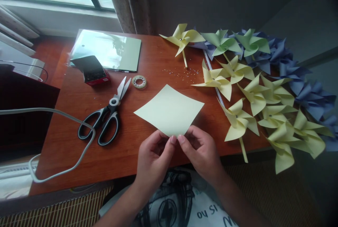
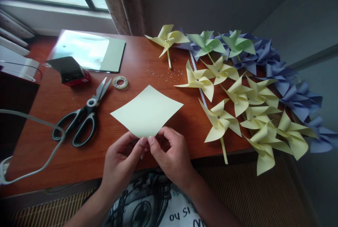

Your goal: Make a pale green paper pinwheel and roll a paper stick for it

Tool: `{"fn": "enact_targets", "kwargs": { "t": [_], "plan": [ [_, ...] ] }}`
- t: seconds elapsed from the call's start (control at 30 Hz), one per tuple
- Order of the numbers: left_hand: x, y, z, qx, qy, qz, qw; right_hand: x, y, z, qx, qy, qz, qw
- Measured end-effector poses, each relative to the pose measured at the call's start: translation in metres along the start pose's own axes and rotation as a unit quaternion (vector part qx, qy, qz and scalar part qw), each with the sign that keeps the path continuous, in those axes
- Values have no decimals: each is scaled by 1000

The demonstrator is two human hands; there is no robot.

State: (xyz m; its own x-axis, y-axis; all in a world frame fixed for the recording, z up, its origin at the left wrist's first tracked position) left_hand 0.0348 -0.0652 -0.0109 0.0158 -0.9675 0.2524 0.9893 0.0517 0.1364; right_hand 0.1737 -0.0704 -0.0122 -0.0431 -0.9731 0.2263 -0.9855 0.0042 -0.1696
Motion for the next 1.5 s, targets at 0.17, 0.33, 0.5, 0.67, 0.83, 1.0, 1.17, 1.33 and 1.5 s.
{"fn": "enact_targets", "kwargs": {
  "t": [0.17,0.33,0.5,0.67,0.83,1.0,1.17,1.33,1.5],
  "plan": [
    [0,0,1,1,2,18,1000,2,0,-4,-18,-6,-3,1000],
    [1,1,-1,-5,-6,26,1000,3,1,0,-23,-5,12,1000],
    [1,2,-3,5,-8,29,1000,3,4,5,-20,-1,22,1000],
    [1,2,-2,15,-13,15,1000,0,5,6,-30,15,15,999],
    [-1,0,0,28,-33,-6,999,-4,5,2,-100,41,-19,994],
    [-5,-3,-3,22,-65,-9,998,-3,3,-2,-69,24,-28,997],
    [-4,-9,-11,23,-92,26,995,2,-8,-19,145,-248,75,955],
    [-2,-7,-12,42,-101,16,994,3,-9,-25,264,-416,70,867],
    [-2,-5,-12,71,-108,3,992,-2,-12,-28,307,-447,48,839]
  ]
}}
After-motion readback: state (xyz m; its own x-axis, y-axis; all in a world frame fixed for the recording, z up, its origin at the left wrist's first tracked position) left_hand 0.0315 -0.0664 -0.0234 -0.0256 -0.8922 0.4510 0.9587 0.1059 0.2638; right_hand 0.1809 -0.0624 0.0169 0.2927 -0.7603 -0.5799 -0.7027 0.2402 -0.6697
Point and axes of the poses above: each hand's wrist, its own x-axis away from the middle knuckle, its own y-axis out of the palm, z = x × y, the point moved 3 cm from there along -x, towards the middle knuckle, and after that the axes turned 4 degrees about z, right-handed, at the moved point
